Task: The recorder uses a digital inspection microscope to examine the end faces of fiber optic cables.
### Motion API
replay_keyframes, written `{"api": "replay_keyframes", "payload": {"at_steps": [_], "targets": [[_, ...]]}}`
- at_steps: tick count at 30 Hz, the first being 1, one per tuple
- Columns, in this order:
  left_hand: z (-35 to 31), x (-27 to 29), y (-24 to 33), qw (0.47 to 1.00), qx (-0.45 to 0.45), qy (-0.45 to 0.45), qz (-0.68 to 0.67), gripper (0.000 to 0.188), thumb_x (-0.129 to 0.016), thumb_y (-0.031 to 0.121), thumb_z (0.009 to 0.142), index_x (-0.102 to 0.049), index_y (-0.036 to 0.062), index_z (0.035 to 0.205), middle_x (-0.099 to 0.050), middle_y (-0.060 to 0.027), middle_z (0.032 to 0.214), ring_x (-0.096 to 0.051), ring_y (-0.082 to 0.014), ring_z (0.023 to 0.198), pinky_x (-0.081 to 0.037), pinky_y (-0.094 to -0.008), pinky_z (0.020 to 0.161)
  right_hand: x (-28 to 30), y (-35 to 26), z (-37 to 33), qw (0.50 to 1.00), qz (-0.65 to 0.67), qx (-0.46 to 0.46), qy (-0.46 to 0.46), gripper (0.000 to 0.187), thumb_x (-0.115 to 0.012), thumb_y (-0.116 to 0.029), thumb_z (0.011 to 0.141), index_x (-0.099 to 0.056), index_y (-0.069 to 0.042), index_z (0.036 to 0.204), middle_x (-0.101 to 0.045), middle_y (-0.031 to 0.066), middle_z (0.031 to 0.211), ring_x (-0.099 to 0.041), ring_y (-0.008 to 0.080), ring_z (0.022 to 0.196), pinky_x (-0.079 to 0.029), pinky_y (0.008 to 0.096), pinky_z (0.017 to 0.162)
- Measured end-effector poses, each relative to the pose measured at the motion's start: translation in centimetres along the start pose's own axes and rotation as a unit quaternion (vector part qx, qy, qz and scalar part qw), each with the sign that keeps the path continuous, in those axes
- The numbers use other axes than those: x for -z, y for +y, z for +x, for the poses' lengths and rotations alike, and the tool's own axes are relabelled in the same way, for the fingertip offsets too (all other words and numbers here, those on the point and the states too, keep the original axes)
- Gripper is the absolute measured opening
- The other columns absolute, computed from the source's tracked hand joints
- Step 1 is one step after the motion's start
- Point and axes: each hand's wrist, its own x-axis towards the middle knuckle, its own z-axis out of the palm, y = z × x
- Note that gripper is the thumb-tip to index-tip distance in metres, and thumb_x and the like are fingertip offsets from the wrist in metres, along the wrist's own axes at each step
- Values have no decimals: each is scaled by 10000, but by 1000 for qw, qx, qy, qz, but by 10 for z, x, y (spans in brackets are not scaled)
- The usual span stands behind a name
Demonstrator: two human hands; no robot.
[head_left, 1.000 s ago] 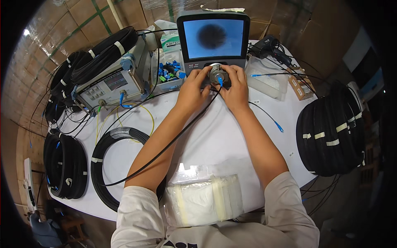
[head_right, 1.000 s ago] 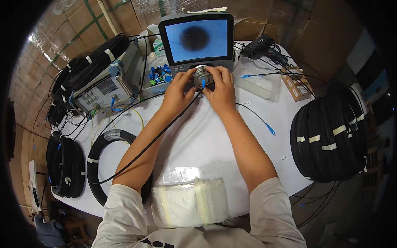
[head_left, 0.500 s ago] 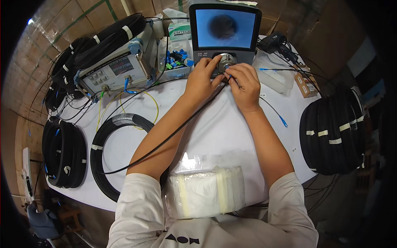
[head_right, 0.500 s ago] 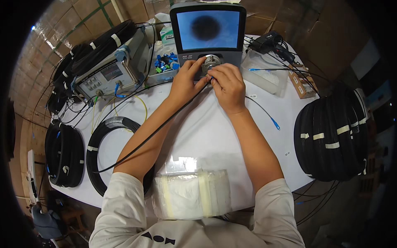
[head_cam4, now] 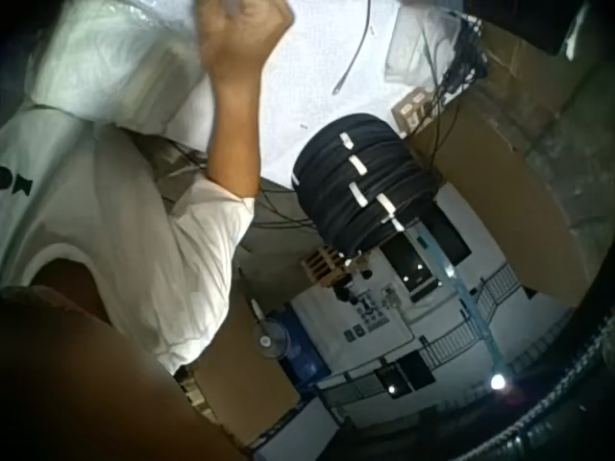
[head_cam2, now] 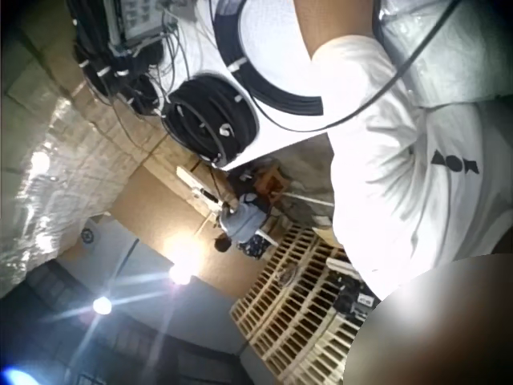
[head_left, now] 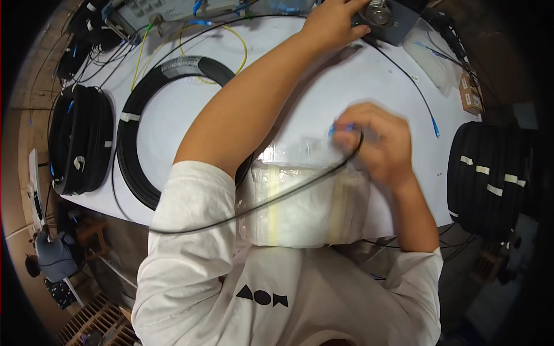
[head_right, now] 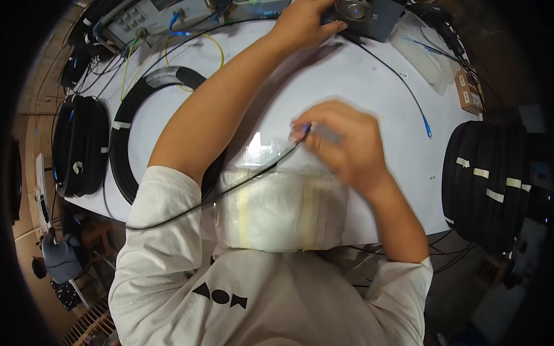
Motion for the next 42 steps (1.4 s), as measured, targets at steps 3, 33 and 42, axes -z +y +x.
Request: {"api": "replay_keyframes", "payload": {"at_steps": [3,33,42], "targets": [[-3,2,1,999,29,-15,-1,728,-797,229,910,-494,99,1558,-584,-184,1334,-629,-378,1199,-521,-438,1013,-30,-18,-40,995,53,-65,-61,210,-849,-22,803,-768,-32,996,-772,86,939,-743,249,876,-596,352,772],[-12,-2,-2,995,68,-63,-40,883,-789,185,923,-320,183,1671,-631,-221,1306,-645,-375,1206,-518,-441,1036,-63,-31,-56,998,-5,49,-34,247,-848,-67,809,-772,-90,1043,-657,20,925,-628,246,950,-541,376,769],[-12,-5,-3,996,56,-47,-55,883,-790,183,914,-328,173,1667,-640,-227,1276,-654,-378,1178,-523,-441,1015,-65,-28,-56,998,15,50,-21,203,-853,-86,818,-784,-97,1009,-682,13,893,-643,235,940,-548,366,734]]}}
